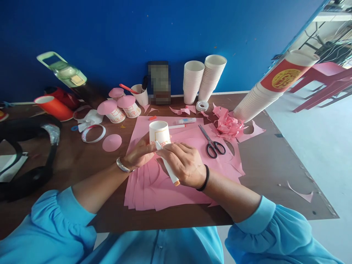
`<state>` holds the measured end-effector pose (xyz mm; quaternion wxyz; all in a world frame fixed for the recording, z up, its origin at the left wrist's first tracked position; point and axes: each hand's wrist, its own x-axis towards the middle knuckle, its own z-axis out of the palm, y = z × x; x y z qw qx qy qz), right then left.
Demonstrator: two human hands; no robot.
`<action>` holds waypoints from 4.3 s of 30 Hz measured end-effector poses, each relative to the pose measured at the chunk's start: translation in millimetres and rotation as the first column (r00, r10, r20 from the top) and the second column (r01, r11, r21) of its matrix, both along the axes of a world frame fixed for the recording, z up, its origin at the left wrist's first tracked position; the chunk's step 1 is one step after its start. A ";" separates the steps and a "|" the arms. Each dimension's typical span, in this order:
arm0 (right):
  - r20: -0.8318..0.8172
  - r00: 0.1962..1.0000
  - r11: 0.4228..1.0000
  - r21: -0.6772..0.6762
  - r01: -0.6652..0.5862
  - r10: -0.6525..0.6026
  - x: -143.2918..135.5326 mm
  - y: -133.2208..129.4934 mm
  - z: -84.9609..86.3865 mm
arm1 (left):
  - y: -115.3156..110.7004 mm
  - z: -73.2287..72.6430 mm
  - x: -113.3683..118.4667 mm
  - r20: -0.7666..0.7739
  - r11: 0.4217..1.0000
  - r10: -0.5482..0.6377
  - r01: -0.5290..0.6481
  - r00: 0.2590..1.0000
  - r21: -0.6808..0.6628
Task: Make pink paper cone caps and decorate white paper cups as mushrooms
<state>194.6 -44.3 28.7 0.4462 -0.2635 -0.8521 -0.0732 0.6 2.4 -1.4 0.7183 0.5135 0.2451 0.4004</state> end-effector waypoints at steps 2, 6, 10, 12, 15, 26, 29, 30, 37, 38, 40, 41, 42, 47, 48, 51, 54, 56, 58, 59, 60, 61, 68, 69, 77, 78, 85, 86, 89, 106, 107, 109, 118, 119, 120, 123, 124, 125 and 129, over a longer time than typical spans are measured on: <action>0.003 1.000 1.000 0.003 0.013 -0.013 -0.1 -0.1 -0.5 | -0.1 0.4 0.0 0.010 1.000 -0.006 0.006 1.000 -0.005; 0.006 1.000 1.000 0.006 0.011 -0.011 -0.1 -0.1 0.1 | 0.4 1.3 -0.2 0.029 1.000 -0.010 0.011 1.000 -0.020; -0.002 1.000 1.000 0.009 0.002 -0.002 0.8 0.5 3.6 | 1.3 3.2 -0.1 0.041 0.999 0.007 -0.004 0.999 -0.053; -0.007 1.000 1.000 0.011 0.007 -0.007 1.7 0.8 5.4 | 1.6 3.9 0.0 0.054 0.997 0.012 -0.008 0.998 -0.072; -0.012 1.000 1.000 0.003 0.019 -0.019 2.9 1.5 7.0 | 2.0 3.6 -0.1 0.085 0.995 0.021 -0.013 0.996 -0.100; -0.041 0.997 0.997 -0.025 0.070 -0.071 5.5 4.6 10.1 | 3.4 -2.1 -2.1 0.163 0.992 0.043 -0.022 0.986 -0.128; -0.058 0.996 0.997 -0.031 0.071 -0.072 5.7 5.3 9.9 | 3.3 -2.8 -1.8 0.185 0.991 0.037 -0.012 0.982 -0.132; -0.064 0.995 0.997 -0.031 0.070 -0.071 5.6 5.5 9.7 | 3.2 -2.8 -1.7 0.191 0.991 0.036 -0.011 0.981 -0.132; -0.066 0.995 0.996 -0.037 0.075 -0.077 5.7 6.0 9.9 | 2.9 -1.2 -1.9 0.184 0.991 0.038 -0.013 0.982 -0.135; -0.065 0.995 0.996 -0.038 0.076 -0.079 5.8 5.9 10.1 | 2.9 -1.2 -2.1 0.180 0.991 0.037 -0.013 0.983 -0.134; -0.063 0.995 0.996 -0.039 0.079 -0.081 5.9 5.7 10.3 | 3.0 -1.6 -2.5 0.177 0.991 0.039 -0.015 0.983 -0.135; -0.063 0.995 0.996 -0.040 0.080 -0.082 6.0 5.6 10.2 | 3.0 -1.8 -2.7 0.179 0.991 0.040 -0.016 0.983 -0.135; -0.064 0.994 0.996 -0.041 0.080 -0.083 6.2 5.6 10.2 | 3.1 -2.0 -2.8 0.181 0.991 0.041 -0.016 0.983 -0.136; -0.068 0.994 0.996 -0.047 0.080 -0.083 6.9 6.2 9.4 | 2.7 -1.0 -2.5 0.184 0.990 0.038 -0.012 0.982 -0.140; -0.068 0.994 0.995 -0.049 0.082 -0.085 7.0 6.3 9.4 | 2.6 -0.7 -2.4 0.182 0.991 0.030 -0.005 0.983 -0.134; -0.064 0.994 0.996 -0.045 0.083 -0.085 7.3 5.7 10.0 | 2.3 -0.7 -2.1 0.171 0.995 -0.007 0.024 0.985 -0.098; -0.068 0.995 0.997 -0.027 0.073 -0.075 8.3 3.9 10.9 | 2.6 -1.7 -1.9 0.136 0.995 -0.033 0.046 0.990 -0.093; -0.086 0.994 0.998 -0.012 0.064 -0.065 9.2 2.6 11.3 | 2.8 -1.7 -1.4 0.116 0.995 -0.034 0.045 0.993 -0.092; -0.095 0.994 0.999 -0.007 0.052 -0.052 9.4 1.9 11.4 | 2.7 -0.3 -0.3 0.102 0.997 -0.029 0.037 0.994 -0.073; -0.091 0.995 0.999 -0.007 0.044 -0.044 9.3 1.8 11.3 | 2.5 1.0 0.4 0.093 0.997 -0.027 0.033 0.995 -0.065; -0.081 0.996 0.999 -0.005 0.033 -0.033 9.0 1.8 11.2 | 2.2 2.4 1.1 0.080 0.998 -0.021 0.026 0.997 -0.063; -0.068 0.997 1.000 0.002 0.022 -0.022 8.5 1.9 11.0 | 1.9 3.9 1.8 0.066 0.998 -0.012 0.017 0.998 -0.066; -0.016 0.999 0.999 0.043 0.032 -0.031 6.3 3.3 9.7 | -0.5 7.4 2.1 0.006 0.997 -0.033 0.033 0.999 -0.076; -0.012 0.999 0.998 0.047 0.039 -0.038 6.2 3.3 9.8 | -0.7 6.4 1.7 -0.002 0.996 -0.038 0.038 0.999 -0.078; 0.014 1.000 0.998 0.064 -0.003 0.002 2.9 1.8 6.0 | -0.8 -4.9 0.0 -0.029 0.997 -0.003 0.001 1.000 -0.081; 0.020 1.000 0.998 0.065 -0.008 0.006 2.4 1.5 5.2 | -0.8 -5.7 0.0 -0.031 0.997 -0.001 -0.002 1.000 -0.079; 0.043 0.999 0.999 0.053 -0.010 0.008 2.0 1.9 3.2 | 0.7 -9.6 -0.4 -0.019 0.999 -0.012 0.012 1.000 -0.051; 0.044 0.999 0.999 0.053 -0.009 0.007 2.0 2.0 3.1 | 0.8 -9.8 -0.4 -0.021 0.999 -0.012 0.011 1.000 -0.050; 0.043 0.999 0.999 0.040 -0.003 0.001 2.0 2.1 2.6 | 0.5 -9.6 0.0 -0.033 0.999 -0.004 0.002 0.999 -0.052; 0.041 0.999 1.000 0.021 -0.019 0.018 2.3 -1.4 3.4 | -1.3 -4.3 0.8 -0.054 0.999 0.003 -0.005 0.999 -0.039; 0.032 0.999 0.999 0.027 -0.021 0.021 2.0 -1.5 4.1 | -1.3 -4.3 0.7 -0.050 0.999 0.001 -0.002 0.999 -0.037; 0.015 1.000 0.999 0.036 -0.018 0.017 1.5 -1.3 5.5 | -1.1 -4.8 0.1 -0.042 0.999 -0.002 0.000 0.999 -0.037; 0.057 0.998 0.999 0.045 0.005 -0.007 4.9 2.6 4.9 | -0.7 -4.5 0.5 -0.063 0.998 -0.007 0.003 0.998 -0.060; 0.058 0.998 0.999 0.041 0.001 -0.003 5.1 2.6 4.9 | -0.7 -4.6 0.5 -0.067 0.998 -0.006 0.002 0.998 -0.059; 0.056 0.998 0.999 0.040 -0.003 0.001 5.2 2.6 5.1 | -0.8 -4.9 0.5 -0.071 0.998 -0.002 -0.003 0.998 -0.059; 0.051 0.999 0.999 0.037 -0.010 0.008 4.6 2.1 5.7 | -1.1 -6.2 0.1 -0.083 0.998 0.022 -0.027 0.996 -0.060; 0.049 0.999 0.999 0.034 -0.011 0.009 4.3 1.8 5.8 | -1.2 -6.5 -0.1 -0.086 0.998 0.023 -0.028 0.996 -0.062; 0.047 0.999 0.999 0.032 -0.011 0.009 4.0 1.6 5.9 | -1.3 -6.7 -0.2 -0.084 0.998 0.023 -0.029 0.996 -0.063; 0.043 0.999 0.999 0.031 -0.011 0.010 3.4 0.6 5.2 | -1.2 -6.3 -0.6 -0.081 0.998 0.023 -0.029 0.996 -0.063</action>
